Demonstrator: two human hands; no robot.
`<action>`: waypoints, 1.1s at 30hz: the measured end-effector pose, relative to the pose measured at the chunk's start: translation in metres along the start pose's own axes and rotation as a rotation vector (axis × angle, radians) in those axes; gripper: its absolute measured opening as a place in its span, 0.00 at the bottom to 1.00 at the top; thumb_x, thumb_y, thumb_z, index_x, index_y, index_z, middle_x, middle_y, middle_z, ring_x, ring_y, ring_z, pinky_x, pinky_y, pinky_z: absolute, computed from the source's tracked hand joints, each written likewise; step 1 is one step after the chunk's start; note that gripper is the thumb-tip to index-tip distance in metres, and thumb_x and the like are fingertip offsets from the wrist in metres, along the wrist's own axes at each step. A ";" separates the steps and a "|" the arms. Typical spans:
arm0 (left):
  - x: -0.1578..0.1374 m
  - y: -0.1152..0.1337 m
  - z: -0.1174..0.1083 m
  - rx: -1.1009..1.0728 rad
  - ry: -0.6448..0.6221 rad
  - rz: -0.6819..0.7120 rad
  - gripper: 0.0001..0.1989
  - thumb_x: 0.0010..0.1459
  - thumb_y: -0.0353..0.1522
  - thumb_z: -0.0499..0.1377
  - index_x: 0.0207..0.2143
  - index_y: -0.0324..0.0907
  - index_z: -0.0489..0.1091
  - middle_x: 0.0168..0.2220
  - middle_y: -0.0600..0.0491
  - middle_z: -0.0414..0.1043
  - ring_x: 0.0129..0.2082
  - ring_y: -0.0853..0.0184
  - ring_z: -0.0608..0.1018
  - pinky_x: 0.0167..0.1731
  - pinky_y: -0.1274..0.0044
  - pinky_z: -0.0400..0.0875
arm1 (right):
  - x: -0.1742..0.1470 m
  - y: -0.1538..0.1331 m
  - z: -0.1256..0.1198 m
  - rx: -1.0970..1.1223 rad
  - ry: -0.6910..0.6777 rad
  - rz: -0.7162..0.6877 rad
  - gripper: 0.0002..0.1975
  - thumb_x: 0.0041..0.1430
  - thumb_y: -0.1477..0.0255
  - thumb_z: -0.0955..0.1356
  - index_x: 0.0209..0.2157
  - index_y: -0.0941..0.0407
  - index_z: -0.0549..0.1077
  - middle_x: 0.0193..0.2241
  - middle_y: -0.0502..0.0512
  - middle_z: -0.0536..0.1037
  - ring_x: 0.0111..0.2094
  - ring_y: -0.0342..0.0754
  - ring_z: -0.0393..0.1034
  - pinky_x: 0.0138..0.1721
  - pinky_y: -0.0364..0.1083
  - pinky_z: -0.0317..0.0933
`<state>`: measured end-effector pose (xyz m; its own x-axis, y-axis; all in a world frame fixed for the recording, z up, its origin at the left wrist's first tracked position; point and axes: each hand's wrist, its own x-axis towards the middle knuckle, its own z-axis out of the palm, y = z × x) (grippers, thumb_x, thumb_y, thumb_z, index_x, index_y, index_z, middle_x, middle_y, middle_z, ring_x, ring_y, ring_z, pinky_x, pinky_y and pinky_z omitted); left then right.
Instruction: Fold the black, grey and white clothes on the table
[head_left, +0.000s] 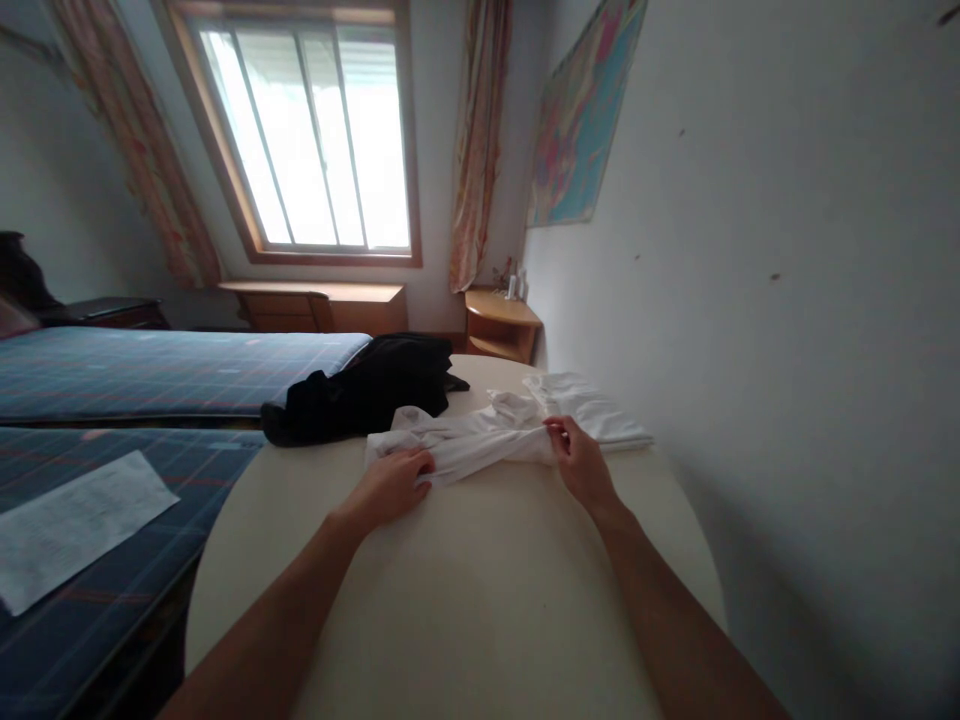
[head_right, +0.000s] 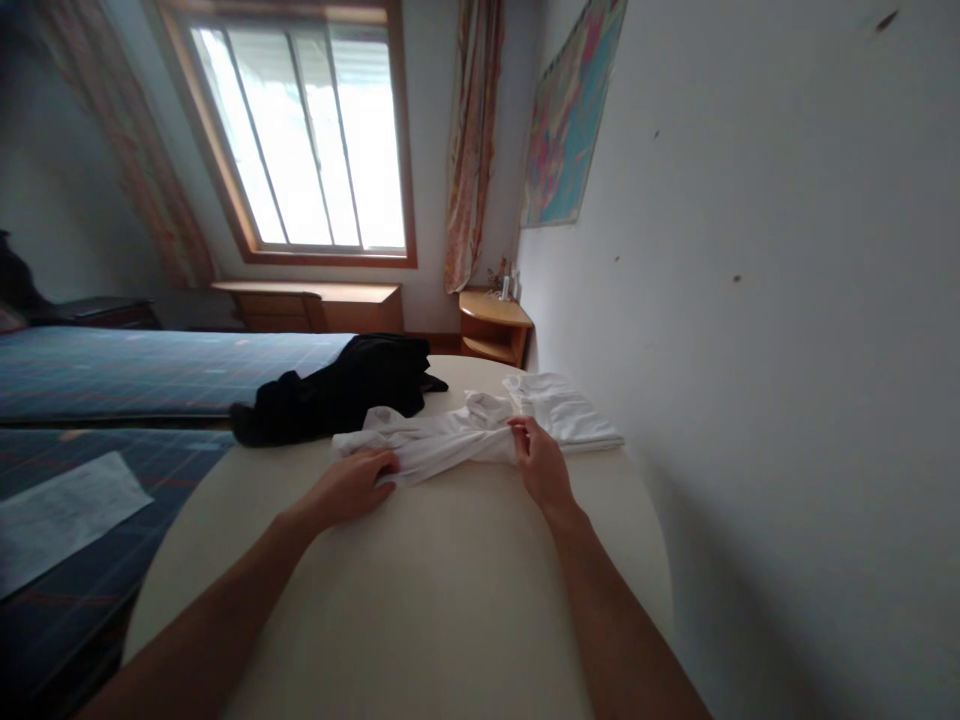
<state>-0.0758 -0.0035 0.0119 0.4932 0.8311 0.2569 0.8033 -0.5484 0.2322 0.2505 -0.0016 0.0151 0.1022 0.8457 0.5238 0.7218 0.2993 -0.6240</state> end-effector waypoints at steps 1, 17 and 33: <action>0.001 0.000 0.001 -0.004 0.011 -0.008 0.06 0.56 0.30 0.57 0.38 0.45 0.70 0.39 0.50 0.76 0.41 0.58 0.77 0.41 0.71 0.67 | 0.000 0.001 0.000 0.006 0.002 -0.002 0.13 0.67 0.65 0.59 0.43 0.54 0.72 0.36 0.57 0.81 0.35 0.51 0.76 0.37 0.46 0.65; 0.008 -0.005 -0.004 -0.203 0.241 -0.171 0.11 0.66 0.40 0.51 0.43 0.45 0.67 0.32 0.55 0.75 0.30 0.66 0.76 0.33 0.77 0.66 | 0.002 0.034 0.008 -0.098 -0.096 0.117 0.11 0.61 0.70 0.63 0.39 0.54 0.77 0.35 0.55 0.82 0.33 0.48 0.77 0.36 0.45 0.66; 0.003 0.026 0.006 -0.103 -0.073 0.138 0.08 0.61 0.30 0.57 0.40 0.45 0.75 0.43 0.49 0.75 0.44 0.59 0.76 0.44 0.71 0.69 | 0.001 0.012 0.004 -0.260 -0.126 -0.111 0.14 0.50 0.84 0.64 0.31 0.53 0.78 0.37 0.54 0.80 0.42 0.51 0.71 0.49 0.50 0.62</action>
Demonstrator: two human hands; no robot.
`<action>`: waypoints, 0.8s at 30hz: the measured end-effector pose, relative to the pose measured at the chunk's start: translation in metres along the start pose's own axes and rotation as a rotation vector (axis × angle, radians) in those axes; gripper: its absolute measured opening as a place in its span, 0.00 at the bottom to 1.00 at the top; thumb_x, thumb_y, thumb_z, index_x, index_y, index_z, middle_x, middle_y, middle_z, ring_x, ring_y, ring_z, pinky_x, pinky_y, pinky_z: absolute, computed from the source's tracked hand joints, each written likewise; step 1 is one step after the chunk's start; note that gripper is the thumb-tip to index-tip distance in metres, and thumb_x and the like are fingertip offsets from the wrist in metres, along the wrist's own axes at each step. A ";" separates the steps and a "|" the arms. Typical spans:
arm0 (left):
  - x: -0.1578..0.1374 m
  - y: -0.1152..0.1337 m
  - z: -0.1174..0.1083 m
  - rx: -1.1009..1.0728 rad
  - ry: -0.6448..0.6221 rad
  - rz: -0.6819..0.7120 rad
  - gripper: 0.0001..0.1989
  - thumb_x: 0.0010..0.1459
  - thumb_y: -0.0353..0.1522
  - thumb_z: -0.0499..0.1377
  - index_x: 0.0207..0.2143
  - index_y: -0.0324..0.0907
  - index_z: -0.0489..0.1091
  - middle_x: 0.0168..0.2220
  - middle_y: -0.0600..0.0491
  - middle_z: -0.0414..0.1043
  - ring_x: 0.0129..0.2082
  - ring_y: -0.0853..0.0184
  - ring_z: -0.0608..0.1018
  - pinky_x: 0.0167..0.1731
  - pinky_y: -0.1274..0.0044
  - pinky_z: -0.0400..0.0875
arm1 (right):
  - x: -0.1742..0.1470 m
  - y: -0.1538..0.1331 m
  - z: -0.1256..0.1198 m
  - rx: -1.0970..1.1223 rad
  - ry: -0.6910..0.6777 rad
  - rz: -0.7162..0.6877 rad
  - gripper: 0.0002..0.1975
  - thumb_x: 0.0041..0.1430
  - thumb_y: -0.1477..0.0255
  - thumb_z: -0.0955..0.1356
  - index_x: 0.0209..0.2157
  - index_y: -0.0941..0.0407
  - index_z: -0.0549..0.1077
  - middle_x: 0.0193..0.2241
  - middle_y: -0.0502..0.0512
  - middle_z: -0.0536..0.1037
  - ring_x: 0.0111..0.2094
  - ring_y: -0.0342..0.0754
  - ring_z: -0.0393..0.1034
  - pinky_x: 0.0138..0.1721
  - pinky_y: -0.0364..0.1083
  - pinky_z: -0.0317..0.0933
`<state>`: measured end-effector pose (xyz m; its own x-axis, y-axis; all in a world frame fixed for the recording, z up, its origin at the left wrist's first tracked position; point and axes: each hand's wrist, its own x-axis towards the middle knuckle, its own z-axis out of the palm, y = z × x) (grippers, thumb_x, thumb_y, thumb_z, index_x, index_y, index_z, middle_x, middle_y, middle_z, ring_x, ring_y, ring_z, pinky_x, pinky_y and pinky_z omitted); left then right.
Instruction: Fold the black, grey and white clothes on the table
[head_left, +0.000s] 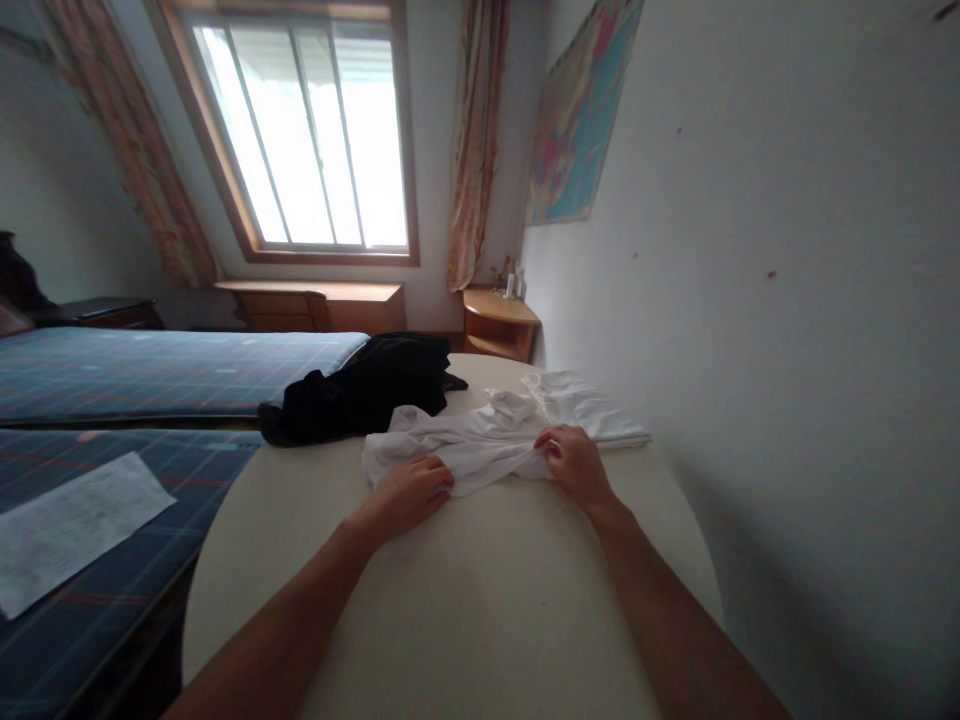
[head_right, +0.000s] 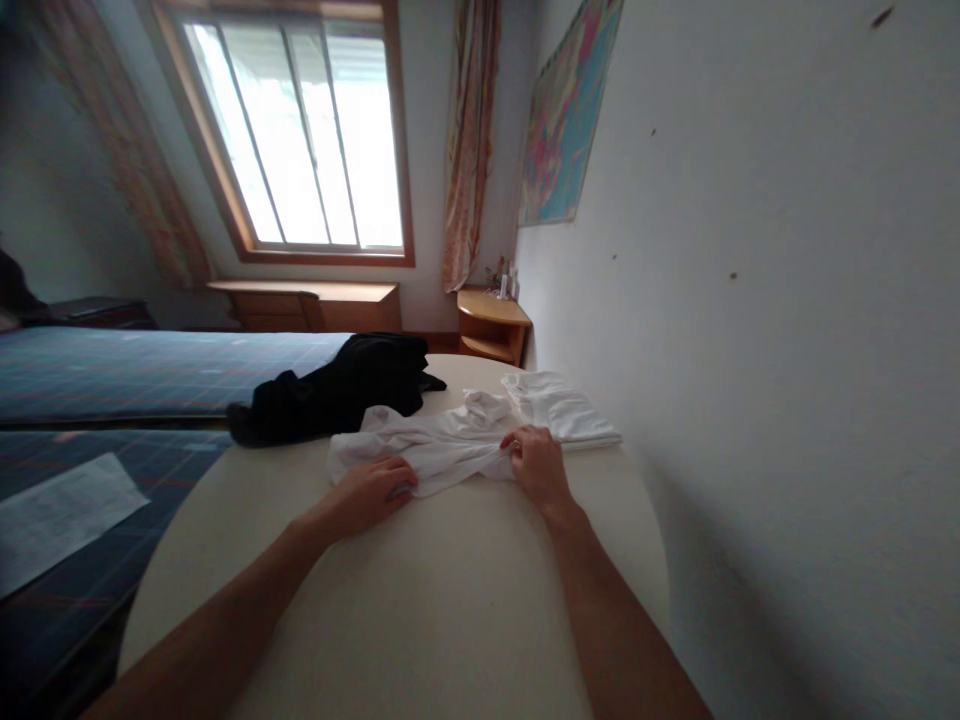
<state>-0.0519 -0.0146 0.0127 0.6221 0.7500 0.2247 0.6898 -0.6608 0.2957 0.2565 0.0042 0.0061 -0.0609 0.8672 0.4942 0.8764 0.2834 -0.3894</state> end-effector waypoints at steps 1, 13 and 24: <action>0.000 0.000 0.001 0.013 0.016 -0.029 0.08 0.61 0.30 0.56 0.38 0.45 0.74 0.41 0.49 0.76 0.42 0.60 0.76 0.43 0.72 0.69 | -0.001 -0.007 -0.001 0.018 -0.007 -0.064 0.14 0.50 0.84 0.65 0.31 0.53 0.78 0.39 0.54 0.80 0.45 0.52 0.70 0.51 0.52 0.61; 0.004 -0.005 0.005 -0.015 0.252 -0.274 0.09 0.67 0.31 0.49 0.40 0.44 0.69 0.34 0.51 0.77 0.34 0.61 0.78 0.34 0.74 0.66 | -0.009 -0.044 0.015 0.096 -0.245 -0.304 0.13 0.60 0.81 0.65 0.44 0.54 0.74 0.42 0.56 0.79 0.47 0.51 0.71 0.52 0.51 0.62; 0.003 -0.003 0.010 0.046 0.160 -0.114 0.13 0.61 0.27 0.53 0.42 0.46 0.77 0.49 0.50 0.73 0.43 0.60 0.78 0.44 0.71 0.72 | -0.010 -0.041 0.019 0.000 -0.266 -0.443 0.10 0.62 0.76 0.67 0.41 0.51 0.79 0.46 0.55 0.78 0.50 0.53 0.69 0.54 0.54 0.60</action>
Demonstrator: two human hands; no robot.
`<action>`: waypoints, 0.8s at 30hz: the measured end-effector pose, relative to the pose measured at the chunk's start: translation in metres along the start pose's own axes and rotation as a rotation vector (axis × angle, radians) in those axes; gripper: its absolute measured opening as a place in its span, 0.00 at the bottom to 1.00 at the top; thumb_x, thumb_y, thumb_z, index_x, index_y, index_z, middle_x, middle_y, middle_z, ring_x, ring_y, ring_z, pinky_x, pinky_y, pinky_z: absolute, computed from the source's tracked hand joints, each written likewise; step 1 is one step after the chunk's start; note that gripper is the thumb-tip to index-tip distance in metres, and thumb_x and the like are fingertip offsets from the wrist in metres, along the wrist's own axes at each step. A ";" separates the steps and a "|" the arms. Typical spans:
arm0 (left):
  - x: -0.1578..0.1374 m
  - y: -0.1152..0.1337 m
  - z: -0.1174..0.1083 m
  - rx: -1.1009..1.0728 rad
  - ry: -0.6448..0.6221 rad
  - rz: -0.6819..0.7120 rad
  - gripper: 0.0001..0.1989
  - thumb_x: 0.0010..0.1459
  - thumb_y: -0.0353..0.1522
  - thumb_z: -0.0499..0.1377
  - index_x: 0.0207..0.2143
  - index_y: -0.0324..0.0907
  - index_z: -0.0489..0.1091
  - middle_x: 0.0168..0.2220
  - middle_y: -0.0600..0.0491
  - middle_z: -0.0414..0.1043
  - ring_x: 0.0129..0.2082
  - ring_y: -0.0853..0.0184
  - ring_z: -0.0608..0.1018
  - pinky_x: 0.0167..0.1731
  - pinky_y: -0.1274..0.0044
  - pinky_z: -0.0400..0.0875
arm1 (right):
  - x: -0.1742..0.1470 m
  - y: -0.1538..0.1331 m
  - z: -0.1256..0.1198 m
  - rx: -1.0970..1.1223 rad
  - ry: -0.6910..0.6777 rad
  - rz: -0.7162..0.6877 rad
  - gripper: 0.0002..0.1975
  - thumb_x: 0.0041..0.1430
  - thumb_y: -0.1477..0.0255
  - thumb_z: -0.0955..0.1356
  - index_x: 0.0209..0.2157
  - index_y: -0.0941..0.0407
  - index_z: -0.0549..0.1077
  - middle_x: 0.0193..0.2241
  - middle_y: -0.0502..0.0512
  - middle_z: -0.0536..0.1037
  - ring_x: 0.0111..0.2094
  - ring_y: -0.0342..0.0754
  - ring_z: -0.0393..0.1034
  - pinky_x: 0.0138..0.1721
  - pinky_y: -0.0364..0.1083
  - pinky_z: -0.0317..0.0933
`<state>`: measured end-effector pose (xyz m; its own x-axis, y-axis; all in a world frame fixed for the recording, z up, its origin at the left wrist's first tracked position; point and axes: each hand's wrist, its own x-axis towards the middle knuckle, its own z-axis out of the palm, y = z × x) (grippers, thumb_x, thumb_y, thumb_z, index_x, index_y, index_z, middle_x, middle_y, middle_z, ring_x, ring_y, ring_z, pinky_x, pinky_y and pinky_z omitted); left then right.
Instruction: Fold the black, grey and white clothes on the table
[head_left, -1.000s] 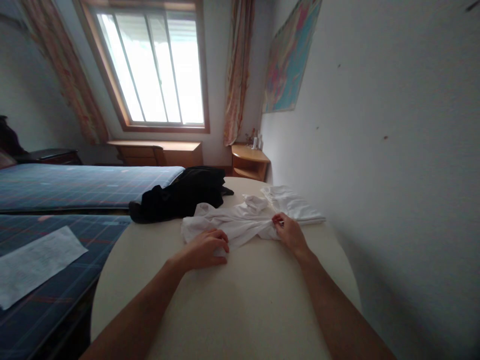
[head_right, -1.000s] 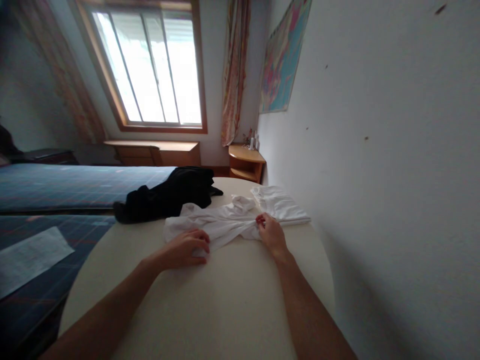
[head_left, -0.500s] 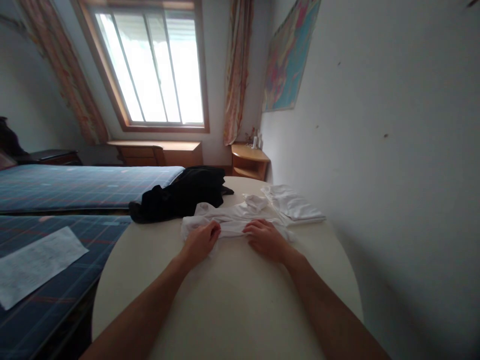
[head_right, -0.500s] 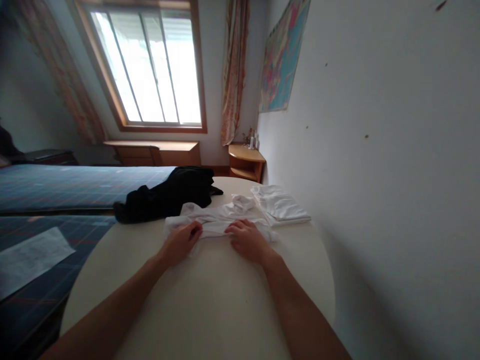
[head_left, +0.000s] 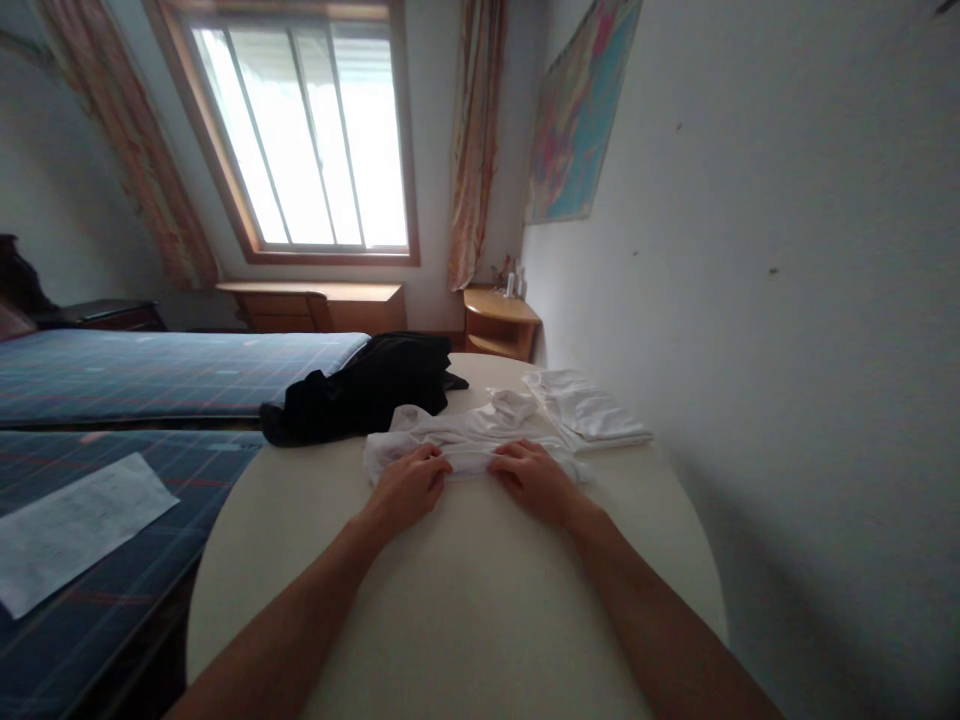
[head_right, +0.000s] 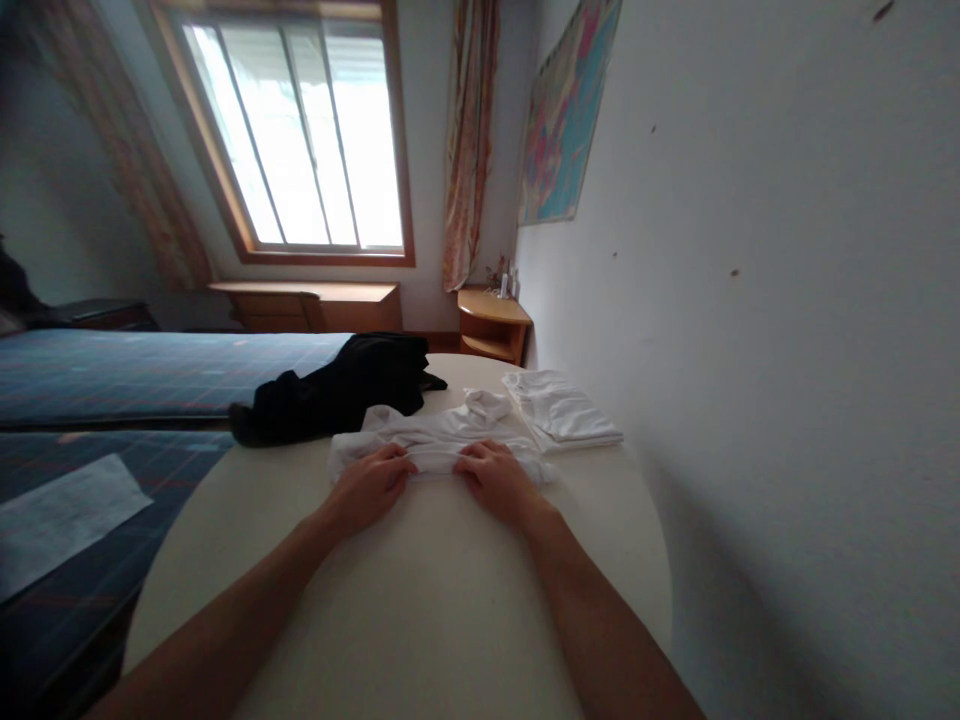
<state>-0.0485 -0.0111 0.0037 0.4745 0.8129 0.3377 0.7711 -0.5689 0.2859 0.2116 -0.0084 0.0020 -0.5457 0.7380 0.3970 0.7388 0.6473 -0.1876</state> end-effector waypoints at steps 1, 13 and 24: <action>-0.001 0.001 -0.001 0.008 -0.005 0.012 0.12 0.61 0.28 0.55 0.42 0.46 0.76 0.49 0.50 0.73 0.44 0.60 0.78 0.45 0.71 0.72 | 0.000 0.000 0.002 -0.017 0.005 -0.002 0.09 0.63 0.75 0.68 0.41 0.51 0.79 0.47 0.55 0.78 0.50 0.53 0.69 0.54 0.54 0.60; 0.001 -0.007 0.008 -0.005 0.029 0.022 0.17 0.62 0.25 0.54 0.53 0.44 0.70 0.51 0.48 0.74 0.51 0.57 0.76 0.50 0.68 0.72 | 0.008 0.004 0.009 -0.170 0.023 -0.030 0.05 0.64 0.72 0.69 0.39 0.52 0.78 0.43 0.55 0.79 0.47 0.53 0.69 0.51 0.53 0.61; 0.003 -0.006 0.000 -0.070 0.158 0.107 0.19 0.60 0.19 0.51 0.44 0.46 0.74 0.46 0.52 0.76 0.46 0.62 0.77 0.46 0.70 0.72 | 0.007 -0.007 0.001 0.081 0.188 -0.038 0.07 0.70 0.73 0.62 0.41 0.54 0.72 0.47 0.57 0.77 0.50 0.50 0.69 0.53 0.52 0.61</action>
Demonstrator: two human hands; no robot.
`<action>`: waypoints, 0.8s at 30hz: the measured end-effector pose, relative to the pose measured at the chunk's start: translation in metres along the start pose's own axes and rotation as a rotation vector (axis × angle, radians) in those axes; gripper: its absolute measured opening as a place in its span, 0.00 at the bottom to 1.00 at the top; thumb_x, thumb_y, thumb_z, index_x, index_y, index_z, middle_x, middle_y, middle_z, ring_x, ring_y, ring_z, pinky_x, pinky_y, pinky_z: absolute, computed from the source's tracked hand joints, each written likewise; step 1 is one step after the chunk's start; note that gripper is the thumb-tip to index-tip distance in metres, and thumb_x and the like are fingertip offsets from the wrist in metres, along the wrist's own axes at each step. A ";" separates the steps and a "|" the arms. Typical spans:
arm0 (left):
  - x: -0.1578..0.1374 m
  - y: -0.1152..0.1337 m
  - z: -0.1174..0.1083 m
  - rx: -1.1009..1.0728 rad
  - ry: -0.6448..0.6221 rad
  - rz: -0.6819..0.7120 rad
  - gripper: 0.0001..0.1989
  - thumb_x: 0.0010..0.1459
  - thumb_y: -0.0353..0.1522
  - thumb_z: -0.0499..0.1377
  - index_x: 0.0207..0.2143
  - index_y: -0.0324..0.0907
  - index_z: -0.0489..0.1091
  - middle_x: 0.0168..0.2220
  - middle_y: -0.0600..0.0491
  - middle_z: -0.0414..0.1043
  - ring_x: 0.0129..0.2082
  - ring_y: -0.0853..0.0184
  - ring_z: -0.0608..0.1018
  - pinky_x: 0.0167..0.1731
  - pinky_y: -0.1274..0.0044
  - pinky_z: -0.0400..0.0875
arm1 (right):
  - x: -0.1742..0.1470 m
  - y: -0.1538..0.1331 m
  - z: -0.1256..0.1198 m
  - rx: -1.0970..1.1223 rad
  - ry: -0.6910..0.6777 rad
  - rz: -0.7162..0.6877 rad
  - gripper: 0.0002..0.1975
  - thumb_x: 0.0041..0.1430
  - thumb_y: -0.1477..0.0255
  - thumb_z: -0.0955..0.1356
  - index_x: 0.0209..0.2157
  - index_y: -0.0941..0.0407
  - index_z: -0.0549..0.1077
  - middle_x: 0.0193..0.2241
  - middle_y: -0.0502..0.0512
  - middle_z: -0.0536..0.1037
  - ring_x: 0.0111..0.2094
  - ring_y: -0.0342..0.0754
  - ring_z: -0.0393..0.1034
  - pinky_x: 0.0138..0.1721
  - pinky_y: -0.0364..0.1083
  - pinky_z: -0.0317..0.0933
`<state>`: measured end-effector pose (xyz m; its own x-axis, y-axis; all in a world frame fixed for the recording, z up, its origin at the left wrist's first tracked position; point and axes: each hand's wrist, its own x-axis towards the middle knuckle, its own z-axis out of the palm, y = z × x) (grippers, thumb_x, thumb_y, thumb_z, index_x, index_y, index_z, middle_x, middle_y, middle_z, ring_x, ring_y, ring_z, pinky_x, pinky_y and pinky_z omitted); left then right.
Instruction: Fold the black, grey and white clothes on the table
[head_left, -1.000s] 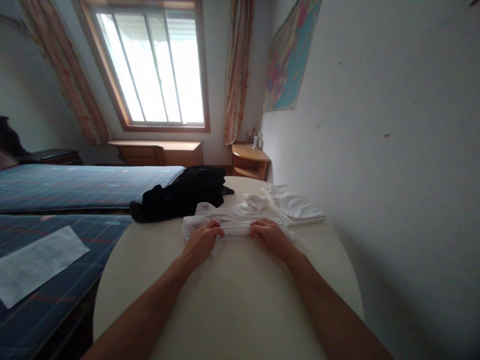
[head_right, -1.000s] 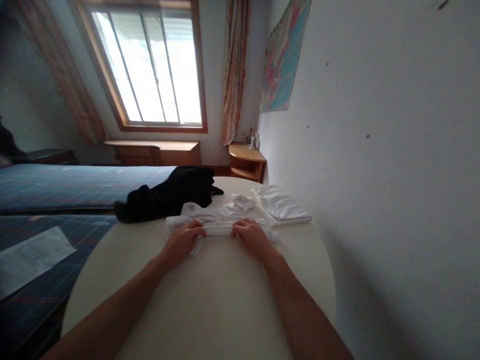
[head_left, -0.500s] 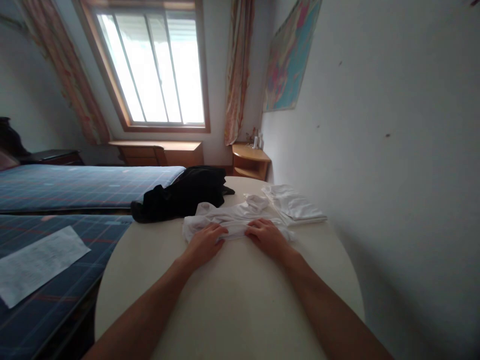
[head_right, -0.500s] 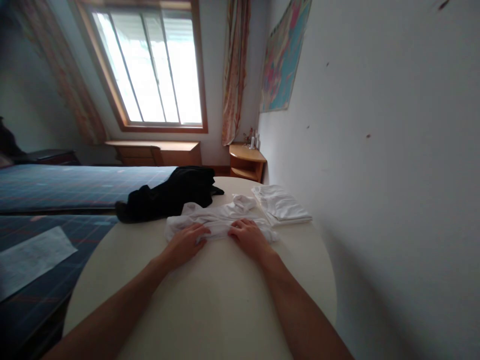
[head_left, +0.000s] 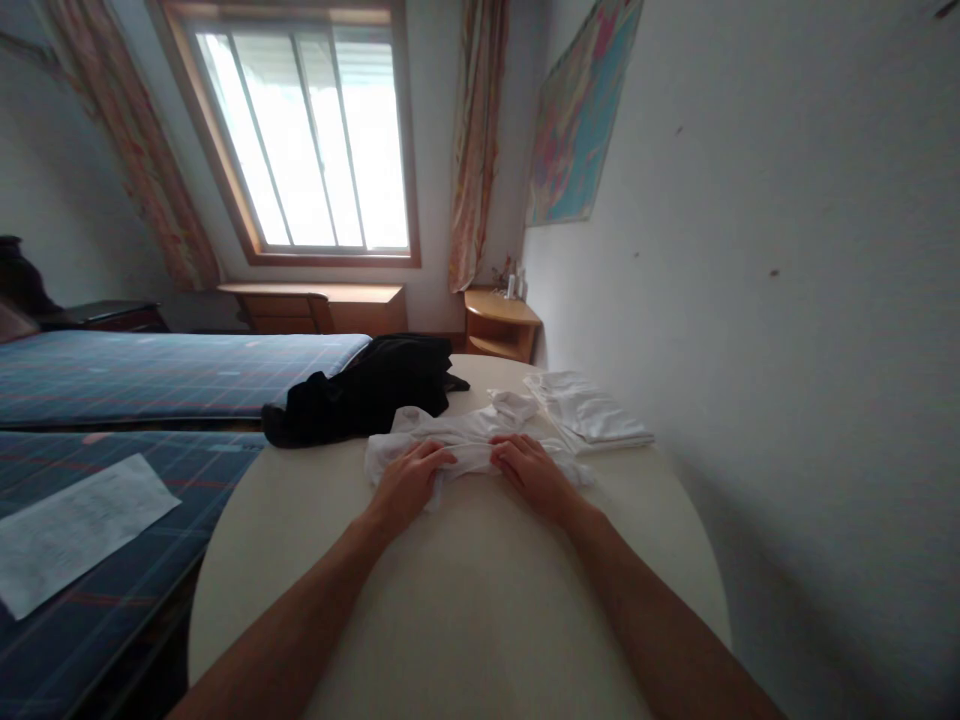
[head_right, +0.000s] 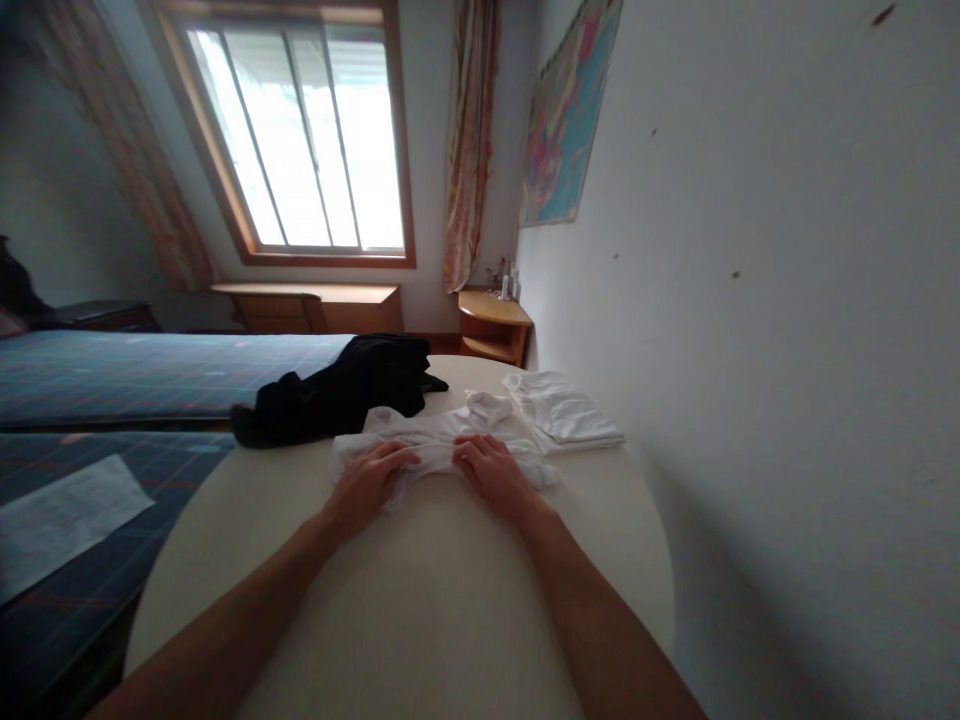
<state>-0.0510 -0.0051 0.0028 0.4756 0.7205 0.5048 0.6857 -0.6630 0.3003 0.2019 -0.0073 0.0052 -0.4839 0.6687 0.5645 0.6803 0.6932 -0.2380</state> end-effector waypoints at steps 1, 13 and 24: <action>0.001 0.002 -0.001 -0.007 0.019 0.026 0.19 0.59 0.19 0.51 0.43 0.46 0.75 0.46 0.52 0.76 0.47 0.61 0.76 0.46 0.70 0.72 | 0.000 -0.003 -0.003 0.036 0.028 -0.004 0.07 0.70 0.72 0.61 0.41 0.54 0.71 0.47 0.57 0.77 0.50 0.50 0.69 0.53 0.52 0.61; -0.003 0.025 0.010 0.032 -0.050 0.010 0.11 0.55 0.37 0.66 0.41 0.47 0.74 0.45 0.51 0.75 0.46 0.58 0.76 0.47 0.68 0.71 | -0.002 0.000 0.008 0.026 0.008 0.165 0.06 0.69 0.73 0.62 0.40 0.55 0.70 0.40 0.55 0.79 0.44 0.51 0.72 0.48 0.50 0.62; 0.000 0.038 0.013 0.101 -0.055 0.039 0.06 0.61 0.27 0.57 0.38 0.45 0.73 0.41 0.51 0.76 0.44 0.60 0.75 0.46 0.70 0.71 | 0.000 0.003 0.012 -0.066 -0.012 0.266 0.08 0.70 0.71 0.61 0.40 0.55 0.72 0.35 0.54 0.79 0.40 0.49 0.74 0.45 0.48 0.61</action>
<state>-0.0177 -0.0274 0.0038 0.5305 0.7068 0.4680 0.7170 -0.6686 0.1971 0.1971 -0.0016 -0.0050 -0.2896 0.8283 0.4797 0.8184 0.4741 -0.3246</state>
